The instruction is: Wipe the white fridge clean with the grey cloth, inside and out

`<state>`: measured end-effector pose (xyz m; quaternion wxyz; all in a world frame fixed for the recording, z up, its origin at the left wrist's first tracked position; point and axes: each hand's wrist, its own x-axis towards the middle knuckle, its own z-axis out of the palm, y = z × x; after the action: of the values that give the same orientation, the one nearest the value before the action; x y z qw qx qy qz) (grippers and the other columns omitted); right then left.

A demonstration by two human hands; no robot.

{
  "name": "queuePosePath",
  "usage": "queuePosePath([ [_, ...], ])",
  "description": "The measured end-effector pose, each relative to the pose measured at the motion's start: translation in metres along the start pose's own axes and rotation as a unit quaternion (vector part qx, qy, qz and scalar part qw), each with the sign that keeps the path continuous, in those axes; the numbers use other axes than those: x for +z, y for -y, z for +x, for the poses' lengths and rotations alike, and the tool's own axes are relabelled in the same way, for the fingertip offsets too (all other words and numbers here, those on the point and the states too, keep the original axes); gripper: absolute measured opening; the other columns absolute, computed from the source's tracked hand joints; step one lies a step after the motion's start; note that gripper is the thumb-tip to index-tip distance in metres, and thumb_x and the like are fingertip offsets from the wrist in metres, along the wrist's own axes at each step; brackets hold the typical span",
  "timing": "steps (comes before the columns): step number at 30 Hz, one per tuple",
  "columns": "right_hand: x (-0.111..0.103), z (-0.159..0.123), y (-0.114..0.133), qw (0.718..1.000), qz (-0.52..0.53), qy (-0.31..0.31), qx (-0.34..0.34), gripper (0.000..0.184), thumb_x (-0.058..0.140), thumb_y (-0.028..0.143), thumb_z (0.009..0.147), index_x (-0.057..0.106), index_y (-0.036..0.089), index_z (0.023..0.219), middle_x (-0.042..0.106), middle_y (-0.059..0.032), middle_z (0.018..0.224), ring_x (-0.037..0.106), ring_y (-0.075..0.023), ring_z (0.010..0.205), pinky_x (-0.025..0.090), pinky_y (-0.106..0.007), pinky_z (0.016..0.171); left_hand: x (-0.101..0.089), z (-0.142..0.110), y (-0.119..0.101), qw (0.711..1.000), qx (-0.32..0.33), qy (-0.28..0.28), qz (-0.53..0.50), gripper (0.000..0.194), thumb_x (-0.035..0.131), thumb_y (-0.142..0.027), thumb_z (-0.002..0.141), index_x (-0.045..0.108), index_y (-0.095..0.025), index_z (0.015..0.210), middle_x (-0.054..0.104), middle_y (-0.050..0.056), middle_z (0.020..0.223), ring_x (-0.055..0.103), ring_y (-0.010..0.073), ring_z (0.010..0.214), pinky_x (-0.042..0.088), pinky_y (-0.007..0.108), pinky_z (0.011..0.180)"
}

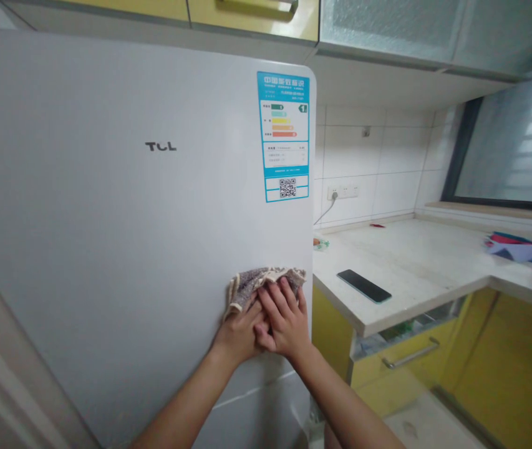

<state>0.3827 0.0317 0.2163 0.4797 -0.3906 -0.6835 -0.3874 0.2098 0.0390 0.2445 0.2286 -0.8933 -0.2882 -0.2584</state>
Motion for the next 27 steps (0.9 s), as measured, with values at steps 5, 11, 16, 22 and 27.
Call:
queuePosePath([
  [5,-0.015,0.004,-0.018,0.998,-0.035,-0.021,0.04,0.081,0.042,0.052,0.104,0.034,0.016,0.175,0.052,-0.0194,0.165,0.042,-0.0395,0.161,0.021,-0.057,0.137,0.009,0.032,-0.011,0.994,0.077,-0.054,0.046,0.057,0.056,-0.031,0.104,0.063,-0.019,0.16,0.065,0.012,0.16,0.062,0.0289,0.148,0.041,0.041,0.129],
  [11,-0.026,0.071,-0.034,0.998,-0.006,-0.028,0.052,0.086,0.038,0.047,0.102,0.021,0.011,0.179,0.03,-0.0224,0.178,0.03,-0.0426,0.166,0.029,-0.064,0.133,-0.031,0.08,0.007,0.988,0.109,-0.092,0.051,0.061,0.059,-0.027,0.098,0.064,-0.019,0.158,0.068,0.01,0.157,0.057,0.0285,0.152,0.028,0.04,0.137],
  [16,-0.031,0.164,-0.037,0.998,-0.007,-0.065,0.003,0.081,0.033,0.05,0.105,0.031,0.011,0.176,0.036,-0.0178,0.176,0.029,-0.0347,0.168,0.023,-0.056,0.138,-0.099,0.117,0.039,0.965,0.124,-0.205,0.108,0.055,0.058,-0.03,0.1,0.07,-0.012,0.15,0.07,0.012,0.154,0.055,0.0251,0.153,0.021,0.036,0.14],
  [22,-0.031,0.273,0.003,0.994,-0.004,-0.009,-0.108,0.08,0.043,0.052,0.104,0.043,0.011,0.172,0.033,-0.0133,0.179,0.022,-0.0338,0.17,0.014,-0.054,0.141,-0.168,0.106,0.084,0.96,0.026,-0.238,0.145,0.08,0.067,-0.04,0.098,0.047,-0.004,0.166,0.047,0.018,0.174,0.031,0.0315,0.168,0.013,0.05,0.141],
  [27,-0.013,0.315,0.069,0.98,0.037,0.021,-0.196,0.07,0.038,0.048,0.108,0.047,0.019,0.171,0.037,-0.0065,0.178,0.023,-0.0344,0.17,0.017,-0.055,0.141,-0.188,0.054,0.111,0.95,-0.124,-0.262,0.119,0.085,0.069,-0.044,0.098,0.041,-0.004,0.168,0.033,0.014,0.182,0.017,0.0305,0.172,0.005,0.056,0.139],
])
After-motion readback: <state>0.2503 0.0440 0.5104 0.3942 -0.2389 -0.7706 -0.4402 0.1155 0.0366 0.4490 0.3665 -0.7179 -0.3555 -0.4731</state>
